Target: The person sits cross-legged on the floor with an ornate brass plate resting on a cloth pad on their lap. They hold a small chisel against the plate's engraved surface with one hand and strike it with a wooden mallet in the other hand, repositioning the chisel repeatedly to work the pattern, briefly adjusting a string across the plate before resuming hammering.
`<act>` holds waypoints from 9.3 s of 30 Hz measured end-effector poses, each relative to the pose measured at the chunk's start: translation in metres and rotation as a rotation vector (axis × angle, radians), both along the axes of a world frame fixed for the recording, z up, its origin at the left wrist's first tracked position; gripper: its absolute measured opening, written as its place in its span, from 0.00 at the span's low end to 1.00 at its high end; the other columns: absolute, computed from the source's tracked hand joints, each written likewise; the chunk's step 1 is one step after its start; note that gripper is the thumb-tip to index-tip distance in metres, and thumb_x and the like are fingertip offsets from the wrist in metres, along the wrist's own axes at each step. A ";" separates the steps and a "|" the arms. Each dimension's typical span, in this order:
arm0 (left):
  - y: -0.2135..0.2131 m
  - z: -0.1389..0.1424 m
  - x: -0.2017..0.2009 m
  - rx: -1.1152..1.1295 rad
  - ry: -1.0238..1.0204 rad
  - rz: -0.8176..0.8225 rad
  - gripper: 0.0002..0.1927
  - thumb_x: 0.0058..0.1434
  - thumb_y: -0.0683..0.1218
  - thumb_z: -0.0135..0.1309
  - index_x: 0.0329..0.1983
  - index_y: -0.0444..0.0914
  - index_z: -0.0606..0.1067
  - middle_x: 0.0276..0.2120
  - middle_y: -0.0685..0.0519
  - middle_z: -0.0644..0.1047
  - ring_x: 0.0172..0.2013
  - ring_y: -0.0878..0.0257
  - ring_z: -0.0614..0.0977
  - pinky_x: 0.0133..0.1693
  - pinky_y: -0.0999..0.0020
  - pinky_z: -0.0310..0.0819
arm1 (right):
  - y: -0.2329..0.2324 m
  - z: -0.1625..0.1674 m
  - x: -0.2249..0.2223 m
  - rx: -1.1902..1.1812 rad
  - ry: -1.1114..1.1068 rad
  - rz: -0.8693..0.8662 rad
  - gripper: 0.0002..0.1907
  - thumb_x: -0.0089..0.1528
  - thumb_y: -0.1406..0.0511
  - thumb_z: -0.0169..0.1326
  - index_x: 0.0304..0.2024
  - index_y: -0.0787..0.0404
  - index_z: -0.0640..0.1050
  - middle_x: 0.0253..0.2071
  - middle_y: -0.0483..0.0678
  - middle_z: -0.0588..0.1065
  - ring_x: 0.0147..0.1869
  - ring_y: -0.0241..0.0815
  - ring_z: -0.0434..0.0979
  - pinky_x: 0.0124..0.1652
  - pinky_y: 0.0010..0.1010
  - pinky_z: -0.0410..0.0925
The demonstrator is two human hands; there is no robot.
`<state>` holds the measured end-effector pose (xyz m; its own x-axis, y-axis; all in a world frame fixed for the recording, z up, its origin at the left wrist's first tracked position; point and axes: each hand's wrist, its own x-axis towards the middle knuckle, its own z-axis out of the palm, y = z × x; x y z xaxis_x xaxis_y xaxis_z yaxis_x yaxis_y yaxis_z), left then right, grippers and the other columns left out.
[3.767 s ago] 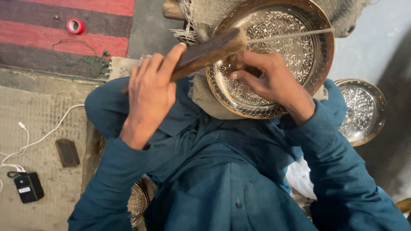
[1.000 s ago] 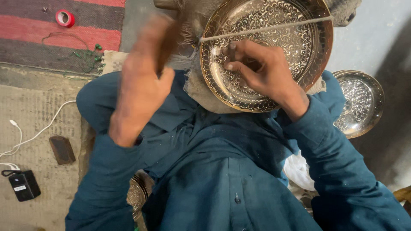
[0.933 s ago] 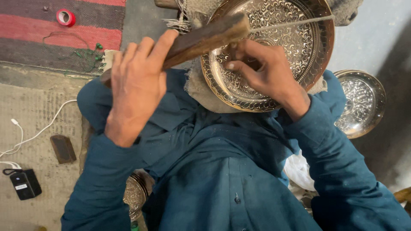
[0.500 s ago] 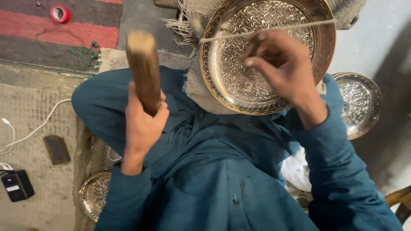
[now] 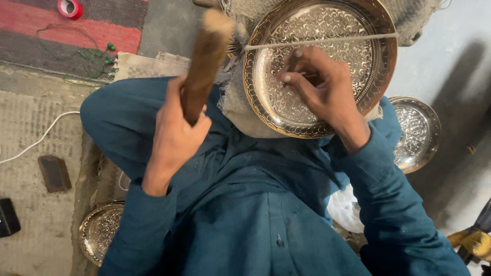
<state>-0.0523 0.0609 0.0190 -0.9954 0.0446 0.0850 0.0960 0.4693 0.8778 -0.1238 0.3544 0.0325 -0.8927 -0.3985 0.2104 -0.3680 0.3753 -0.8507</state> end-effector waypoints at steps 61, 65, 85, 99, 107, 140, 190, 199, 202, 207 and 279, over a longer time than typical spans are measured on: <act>0.028 0.051 -0.080 -0.750 0.571 -0.163 0.33 0.60 0.34 0.56 0.69 0.47 0.69 0.43 0.52 0.76 0.46 0.51 0.77 0.45 0.52 0.68 | 0.003 0.002 -0.004 0.056 -0.014 -0.033 0.09 0.69 0.72 0.64 0.48 0.67 0.77 0.39 0.50 0.82 0.44 0.37 0.86 0.43 0.27 0.76; 0.031 0.045 -0.083 -0.266 0.486 -0.126 0.34 0.61 0.33 0.55 0.70 0.45 0.64 0.49 0.50 0.75 0.51 0.50 0.76 0.50 0.59 0.71 | 0.001 0.004 -0.004 0.003 -0.024 -0.007 0.13 0.69 0.73 0.62 0.55 0.68 0.77 0.41 0.49 0.82 0.44 0.36 0.85 0.44 0.26 0.76; 0.023 0.048 -0.076 -0.509 0.455 -0.205 0.38 0.59 0.34 0.56 0.73 0.46 0.65 0.48 0.50 0.75 0.52 0.49 0.77 0.54 0.52 0.68 | 0.001 0.010 -0.002 -0.004 -0.031 -0.001 0.08 0.69 0.73 0.59 0.51 0.66 0.76 0.41 0.48 0.82 0.46 0.37 0.85 0.45 0.27 0.77; 0.022 0.056 -0.071 -0.679 0.435 -0.236 0.40 0.56 0.33 0.58 0.73 0.49 0.67 0.46 0.51 0.76 0.47 0.51 0.78 0.49 0.52 0.68 | 0.004 0.012 -0.003 0.207 -0.072 -0.092 0.08 0.66 0.70 0.65 0.40 0.67 0.77 0.28 0.50 0.76 0.30 0.38 0.75 0.32 0.29 0.66; 0.015 0.038 -0.056 -0.099 0.029 -0.132 0.34 0.59 0.36 0.54 0.69 0.43 0.61 0.50 0.41 0.77 0.52 0.42 0.81 0.53 0.52 0.75 | 0.013 0.009 -0.005 -0.092 -0.172 0.021 0.08 0.70 0.71 0.59 0.47 0.67 0.74 0.44 0.49 0.79 0.42 0.34 0.80 0.41 0.25 0.74; 0.022 0.039 -0.055 -0.531 0.378 -0.183 0.42 0.57 0.36 0.61 0.75 0.50 0.63 0.46 0.47 0.73 0.49 0.45 0.76 0.51 0.50 0.69 | 0.017 0.006 -0.007 0.081 -0.010 0.056 0.08 0.70 0.70 0.62 0.46 0.65 0.76 0.36 0.49 0.81 0.40 0.36 0.84 0.37 0.26 0.76; 0.005 0.044 -0.041 -0.440 0.246 -0.110 0.34 0.60 0.33 0.55 0.68 0.43 0.62 0.52 0.41 0.76 0.52 0.37 0.79 0.51 0.44 0.73 | 0.004 0.002 0.002 0.036 0.082 -0.054 0.13 0.72 0.71 0.63 0.56 0.66 0.75 0.44 0.48 0.83 0.45 0.36 0.86 0.42 0.23 0.78; 0.016 0.059 -0.060 -0.594 0.447 -0.216 0.40 0.59 0.32 0.58 0.73 0.49 0.63 0.40 0.48 0.70 0.46 0.46 0.77 0.48 0.49 0.70 | 0.006 -0.003 0.001 0.053 0.090 -0.071 0.12 0.71 0.69 0.63 0.55 0.64 0.76 0.42 0.48 0.83 0.43 0.36 0.86 0.39 0.24 0.76; 0.018 0.059 -0.062 -0.599 0.466 -0.212 0.39 0.61 0.32 0.57 0.75 0.47 0.63 0.41 0.49 0.70 0.46 0.48 0.76 0.50 0.50 0.69 | 0.005 0.001 0.001 0.081 0.072 -0.078 0.12 0.70 0.69 0.64 0.54 0.64 0.77 0.40 0.48 0.84 0.39 0.36 0.85 0.36 0.24 0.73; 0.020 0.060 -0.065 -0.624 0.446 -0.182 0.36 0.61 0.36 0.59 0.72 0.47 0.64 0.42 0.48 0.70 0.47 0.48 0.76 0.51 0.50 0.69 | 0.003 0.005 0.001 0.060 -0.059 -0.094 0.11 0.70 0.69 0.63 0.53 0.63 0.78 0.37 0.47 0.83 0.34 0.34 0.84 0.31 0.22 0.73; 0.043 -0.009 0.027 -0.270 -0.172 -0.046 0.09 0.62 0.40 0.56 0.45 0.36 0.75 0.36 0.44 0.80 0.35 0.49 0.84 0.36 0.58 0.77 | 0.117 -0.061 0.091 0.094 0.054 -0.949 0.05 0.72 0.71 0.43 0.46 0.69 0.70 0.40 0.52 0.70 0.44 0.39 0.69 0.47 0.31 0.66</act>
<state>-0.0252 0.1037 0.0103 -0.9905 0.0878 -0.1057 -0.0168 0.6861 0.7274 -0.0325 0.4712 -0.0285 -0.8425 0.4691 0.2648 0.0869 0.6035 -0.7926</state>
